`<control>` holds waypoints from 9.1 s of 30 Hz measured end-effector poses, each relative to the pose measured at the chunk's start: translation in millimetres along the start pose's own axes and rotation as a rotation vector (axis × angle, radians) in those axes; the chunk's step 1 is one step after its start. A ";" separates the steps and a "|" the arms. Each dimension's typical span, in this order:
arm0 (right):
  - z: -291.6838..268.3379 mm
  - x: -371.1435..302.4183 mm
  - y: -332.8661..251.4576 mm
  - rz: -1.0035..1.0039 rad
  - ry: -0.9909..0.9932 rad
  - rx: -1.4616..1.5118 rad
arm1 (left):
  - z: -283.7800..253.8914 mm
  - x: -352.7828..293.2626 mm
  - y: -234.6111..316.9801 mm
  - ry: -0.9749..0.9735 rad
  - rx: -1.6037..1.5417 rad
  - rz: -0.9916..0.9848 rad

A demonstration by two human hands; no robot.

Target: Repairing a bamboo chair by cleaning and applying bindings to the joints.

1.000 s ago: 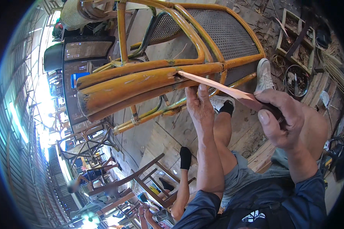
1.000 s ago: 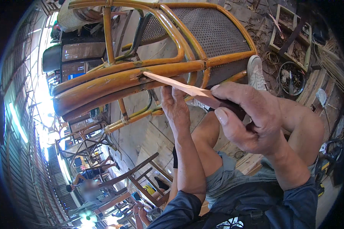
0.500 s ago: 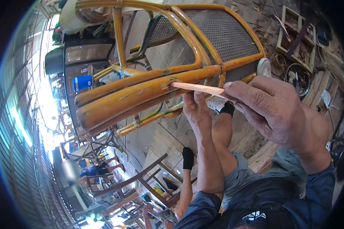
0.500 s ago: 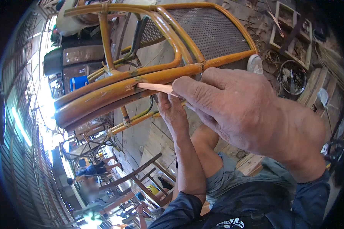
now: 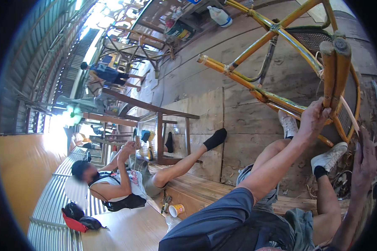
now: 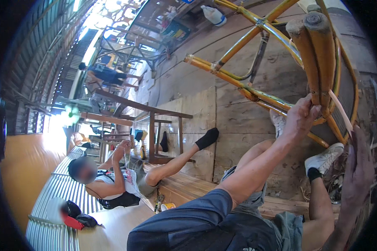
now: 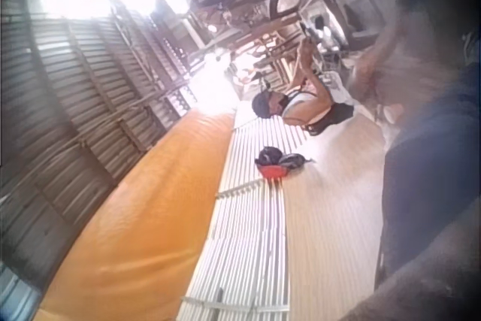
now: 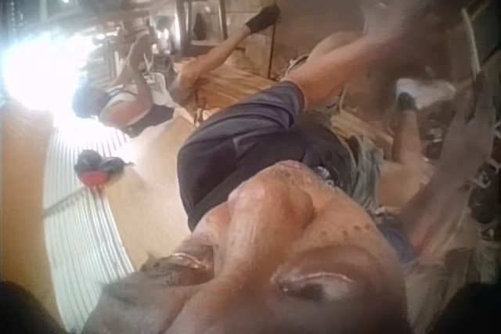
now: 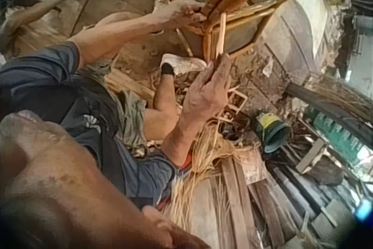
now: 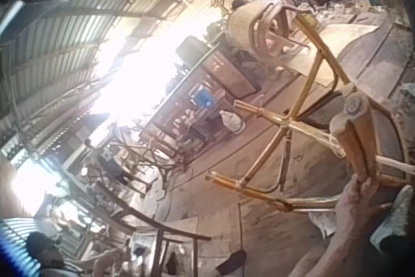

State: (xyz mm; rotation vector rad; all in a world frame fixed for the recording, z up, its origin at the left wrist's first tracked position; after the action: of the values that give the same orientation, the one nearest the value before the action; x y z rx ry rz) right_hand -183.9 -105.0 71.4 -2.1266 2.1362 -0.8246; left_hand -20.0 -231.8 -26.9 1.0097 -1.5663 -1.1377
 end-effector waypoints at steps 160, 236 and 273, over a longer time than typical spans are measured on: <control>5.9 44.2 -24.7 0.202 -0.388 0.327 | 19.0 38.4 -43.7 0.164 -0.583 0.008; 32.4 -590.0 13.1 1.565 0.022 -0.097 | -69.8 -73.1 -13.1 -0.029 0.076 -0.229; 46.0 -594.9 22.5 1.442 0.046 -0.442 | -195.1 44.0 188.3 0.140 0.740 -0.028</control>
State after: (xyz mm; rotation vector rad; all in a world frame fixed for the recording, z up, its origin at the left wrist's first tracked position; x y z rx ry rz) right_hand -143.8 433.5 -183.5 -0.1378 3.0765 -0.1980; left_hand 139.9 -270.2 193.1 1.5481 -1.9003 -0.4687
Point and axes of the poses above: each hand's wrist, its own x-axis towards the middle knuckle, its own z-axis out of the palm, y = z × x, the point moved 4 cm from there along x, towards the middle knuckle
